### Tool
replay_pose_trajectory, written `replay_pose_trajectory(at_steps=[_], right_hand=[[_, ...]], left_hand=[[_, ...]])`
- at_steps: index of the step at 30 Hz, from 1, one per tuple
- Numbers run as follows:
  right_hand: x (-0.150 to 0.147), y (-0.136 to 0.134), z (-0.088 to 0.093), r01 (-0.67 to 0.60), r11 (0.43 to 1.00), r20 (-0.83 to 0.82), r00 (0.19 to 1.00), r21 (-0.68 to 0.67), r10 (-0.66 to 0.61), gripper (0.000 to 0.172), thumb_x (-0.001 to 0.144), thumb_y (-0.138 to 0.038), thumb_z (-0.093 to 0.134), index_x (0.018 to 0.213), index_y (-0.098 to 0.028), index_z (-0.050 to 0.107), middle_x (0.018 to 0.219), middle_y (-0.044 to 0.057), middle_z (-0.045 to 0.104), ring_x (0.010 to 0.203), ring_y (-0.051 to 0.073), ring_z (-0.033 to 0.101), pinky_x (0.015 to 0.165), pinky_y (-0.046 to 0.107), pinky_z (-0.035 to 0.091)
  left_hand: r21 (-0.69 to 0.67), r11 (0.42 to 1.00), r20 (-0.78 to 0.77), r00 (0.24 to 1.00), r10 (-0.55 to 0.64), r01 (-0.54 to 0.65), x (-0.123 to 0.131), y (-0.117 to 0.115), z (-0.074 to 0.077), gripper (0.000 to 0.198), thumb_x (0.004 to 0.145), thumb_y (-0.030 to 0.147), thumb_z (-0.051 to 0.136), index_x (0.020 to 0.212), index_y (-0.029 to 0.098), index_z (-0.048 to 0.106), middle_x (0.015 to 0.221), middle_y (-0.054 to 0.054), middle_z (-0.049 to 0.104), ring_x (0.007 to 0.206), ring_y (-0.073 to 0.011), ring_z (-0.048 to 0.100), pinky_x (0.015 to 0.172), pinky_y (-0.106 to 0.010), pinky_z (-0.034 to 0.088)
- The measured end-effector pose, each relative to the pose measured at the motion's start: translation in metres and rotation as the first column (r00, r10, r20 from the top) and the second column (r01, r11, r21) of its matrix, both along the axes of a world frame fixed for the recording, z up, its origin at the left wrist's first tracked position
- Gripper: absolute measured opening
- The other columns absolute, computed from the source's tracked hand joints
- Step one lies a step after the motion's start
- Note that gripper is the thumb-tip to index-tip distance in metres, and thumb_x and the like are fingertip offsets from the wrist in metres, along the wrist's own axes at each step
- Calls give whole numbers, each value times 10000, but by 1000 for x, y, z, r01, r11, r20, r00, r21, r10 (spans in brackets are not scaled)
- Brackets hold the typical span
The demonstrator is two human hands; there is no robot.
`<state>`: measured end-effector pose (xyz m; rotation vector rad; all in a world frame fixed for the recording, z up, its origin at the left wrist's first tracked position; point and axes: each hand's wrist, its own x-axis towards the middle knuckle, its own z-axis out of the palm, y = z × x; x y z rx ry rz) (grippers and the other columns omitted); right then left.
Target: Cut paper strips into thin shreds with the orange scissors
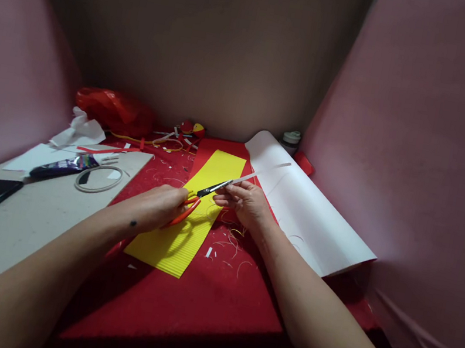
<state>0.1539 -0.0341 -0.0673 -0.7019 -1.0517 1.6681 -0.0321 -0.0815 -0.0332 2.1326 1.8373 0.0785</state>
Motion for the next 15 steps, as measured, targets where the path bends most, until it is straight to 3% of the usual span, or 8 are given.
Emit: replay_pose_trajectory(at_steps=[2,7,12,15], right_hand=[[0,0,0,-3,1000,-1,1000,3,3,37,680,-92,573,685,-124,592,643,59,688,542,150,653,550,260,561],[0,0,-2,-19,1000,2,1000,25,19,24,679,-110,589,693,-129,590,672,60,688,562,153,660,565,264,562],[-1,-1,-2,-19,1000,14,1000,9,19,27,679,-116,584,695,-131,598,677,64,689,568,159,659,573,272,557],[-1,-1,-1,-10,1000,14,1000,-9,10,32,678,-115,578,698,-128,599,670,67,687,562,162,655,577,283,556]], left_hand=[[29,999,-41,998,-42,43,-5,5,-9,304,791,406,338,646,188,493,526,-38,546,415,-139,488,402,-251,249],[14,1000,-63,998,3,-2,-12,9,-21,278,782,390,336,645,198,483,557,-37,572,440,-144,495,414,-270,241],[30,999,-50,999,-16,18,-7,3,-13,260,774,377,348,626,196,462,531,-27,554,425,-136,489,395,-258,233],[-28,999,15,1000,28,-27,1,-2,-4,259,771,375,347,631,191,461,495,-25,537,381,-135,487,371,-242,252]])
